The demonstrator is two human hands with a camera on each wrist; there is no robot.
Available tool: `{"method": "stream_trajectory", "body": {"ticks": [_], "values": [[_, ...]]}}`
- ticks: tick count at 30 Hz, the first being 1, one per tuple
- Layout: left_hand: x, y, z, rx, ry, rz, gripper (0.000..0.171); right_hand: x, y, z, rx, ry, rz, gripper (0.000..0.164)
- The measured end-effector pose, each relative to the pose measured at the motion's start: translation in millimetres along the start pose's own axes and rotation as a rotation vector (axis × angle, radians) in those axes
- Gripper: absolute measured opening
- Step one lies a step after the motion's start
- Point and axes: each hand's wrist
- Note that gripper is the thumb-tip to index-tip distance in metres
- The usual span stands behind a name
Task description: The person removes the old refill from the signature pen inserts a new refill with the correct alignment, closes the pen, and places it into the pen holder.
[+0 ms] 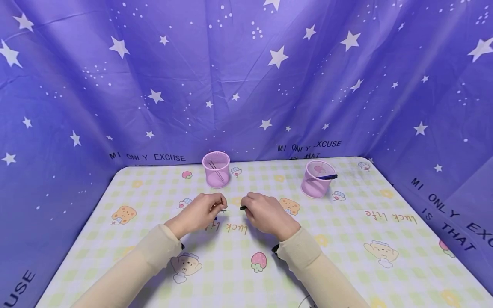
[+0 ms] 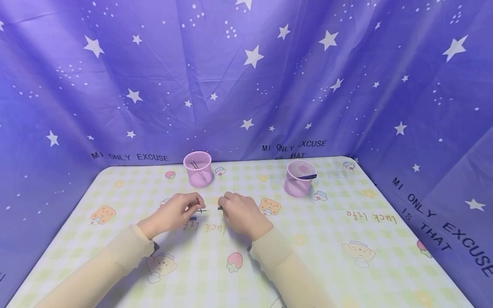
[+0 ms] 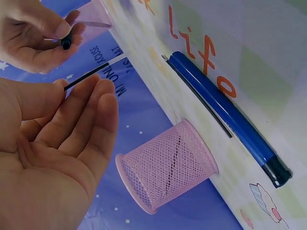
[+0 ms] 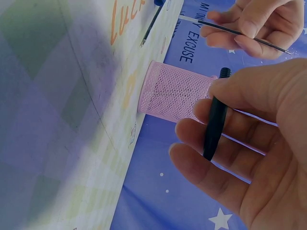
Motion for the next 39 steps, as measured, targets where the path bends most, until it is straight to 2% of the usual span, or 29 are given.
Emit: {"method": "stream_trajectory", "body": {"ticks": [6,17,25,39], "values": [[-0.5,1.9,0.0,-0.007,-0.014,0.007,0.010,0.1,0.3,0.0,0.002,0.001,0.004,0.015],[-0.8,1.8,-0.3,-0.036,0.001,-0.016,0.012,-0.1,1.2,-1.6,0.011,0.001,0.005,0.015],[2.0,-1.2,-0.2,-0.087,0.029,-0.070,0.014,-0.5,0.4,-0.6,0.007,0.000,0.001,0.015],[5.8,-1.4,0.2,-0.163,0.026,-0.081,0.015,-0.8,0.2,-1.5,0.018,0.002,-0.001,0.015]]}}
Point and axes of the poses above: each hand's wrist, its own x-axis away from the middle knuckle, its own z-axis out of the back of the hand, y = z × x, and after that the axes turned 2 degrees about -y, right-handed
